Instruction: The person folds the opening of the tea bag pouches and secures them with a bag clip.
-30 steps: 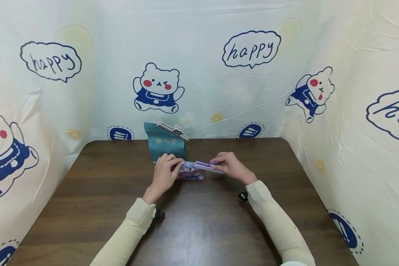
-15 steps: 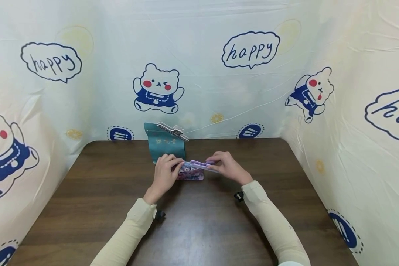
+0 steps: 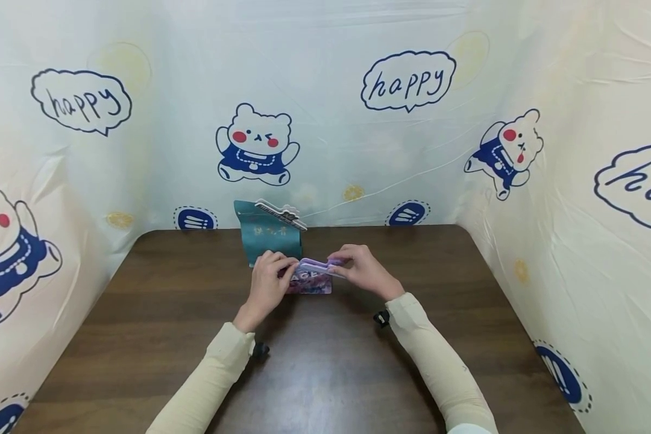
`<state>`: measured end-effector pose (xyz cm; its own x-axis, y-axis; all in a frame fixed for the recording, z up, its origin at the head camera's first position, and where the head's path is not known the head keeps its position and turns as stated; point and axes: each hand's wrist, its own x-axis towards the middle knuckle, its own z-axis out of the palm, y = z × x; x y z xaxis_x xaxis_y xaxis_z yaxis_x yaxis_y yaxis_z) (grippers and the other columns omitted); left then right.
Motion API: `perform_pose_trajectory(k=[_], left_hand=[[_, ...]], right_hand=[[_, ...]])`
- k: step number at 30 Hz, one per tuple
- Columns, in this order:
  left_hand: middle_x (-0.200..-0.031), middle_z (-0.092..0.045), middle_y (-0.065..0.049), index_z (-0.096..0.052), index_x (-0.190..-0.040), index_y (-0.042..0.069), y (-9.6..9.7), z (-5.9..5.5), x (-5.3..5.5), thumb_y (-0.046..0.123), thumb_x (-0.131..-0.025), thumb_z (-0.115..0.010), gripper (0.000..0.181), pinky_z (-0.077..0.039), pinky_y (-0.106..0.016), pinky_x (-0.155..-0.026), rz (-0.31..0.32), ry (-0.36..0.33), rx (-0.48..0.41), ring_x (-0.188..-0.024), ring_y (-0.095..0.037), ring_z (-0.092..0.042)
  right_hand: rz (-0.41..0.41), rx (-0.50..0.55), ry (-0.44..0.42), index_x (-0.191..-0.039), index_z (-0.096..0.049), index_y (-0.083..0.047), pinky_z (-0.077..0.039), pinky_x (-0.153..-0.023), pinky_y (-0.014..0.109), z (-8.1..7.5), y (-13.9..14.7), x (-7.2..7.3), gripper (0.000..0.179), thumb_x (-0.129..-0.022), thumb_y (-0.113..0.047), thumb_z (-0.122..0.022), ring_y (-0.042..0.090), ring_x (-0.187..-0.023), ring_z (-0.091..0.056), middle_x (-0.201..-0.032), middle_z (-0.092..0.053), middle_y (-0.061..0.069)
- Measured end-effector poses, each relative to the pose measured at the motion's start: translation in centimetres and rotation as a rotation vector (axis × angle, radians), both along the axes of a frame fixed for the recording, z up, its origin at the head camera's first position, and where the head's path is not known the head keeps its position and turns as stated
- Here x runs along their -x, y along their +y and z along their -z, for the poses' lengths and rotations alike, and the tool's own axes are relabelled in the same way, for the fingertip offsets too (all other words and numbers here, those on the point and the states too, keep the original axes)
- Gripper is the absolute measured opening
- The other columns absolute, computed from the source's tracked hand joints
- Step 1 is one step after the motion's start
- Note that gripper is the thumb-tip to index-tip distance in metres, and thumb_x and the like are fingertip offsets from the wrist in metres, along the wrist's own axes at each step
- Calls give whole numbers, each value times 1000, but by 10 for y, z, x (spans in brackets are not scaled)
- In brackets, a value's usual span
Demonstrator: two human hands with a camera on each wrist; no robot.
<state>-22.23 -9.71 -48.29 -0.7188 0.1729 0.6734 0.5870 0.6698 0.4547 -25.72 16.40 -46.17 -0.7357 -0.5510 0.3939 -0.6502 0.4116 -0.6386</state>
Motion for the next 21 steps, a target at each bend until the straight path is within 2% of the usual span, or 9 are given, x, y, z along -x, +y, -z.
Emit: perform_pose_trajectory(k=[5, 10, 18, 21], left_hand=[[-89, -75, -6, -78, -96, 7, -1, -1, 0, 16, -91, -78, 10, -44, -39, -76, 0, -21, -56, -77, -21, -52], [-88, -74, -6, -75, -93, 7, -2, 1, -1, 16, -91, -78, 9, -45, -39, -77, 1, -20, -91, -77, -22, -54], [-88, -74, -5, -76, -94, 8, -5, 3, -1, 16, -93, -76, 8, -44, -38, -78, 13, -17, -72, -79, -20, -55], [-91, -75, -5, -76, -97, 8, -7, 2, 0, 16, -95, -73, 9, -45, -40, -79, 50, -25, -55, -81, -21, -55]], right_hand=[[12, -6, -3, -107, -79, -6, -58, -72, 27, -2, -1, 0, 20, -88, -11, -80, 13, -84, -64, -96, -72, -1], [10, -2, -5, -108, -78, -5, -59, -73, 29, -2, -2, -1, 21, -88, -11, -80, 12, -84, -65, -96, -72, -2], [4, -12, -13, -109, -78, -10, -60, -80, 47, -4, -8, -3, 21, -88, -13, -80, 13, -87, -66, -98, -72, -1], [18, -15, -15, -109, -78, -10, -60, -79, 45, -6, -8, -3, 21, -89, -12, -79, 13, -86, -65, -98, -72, -1]])
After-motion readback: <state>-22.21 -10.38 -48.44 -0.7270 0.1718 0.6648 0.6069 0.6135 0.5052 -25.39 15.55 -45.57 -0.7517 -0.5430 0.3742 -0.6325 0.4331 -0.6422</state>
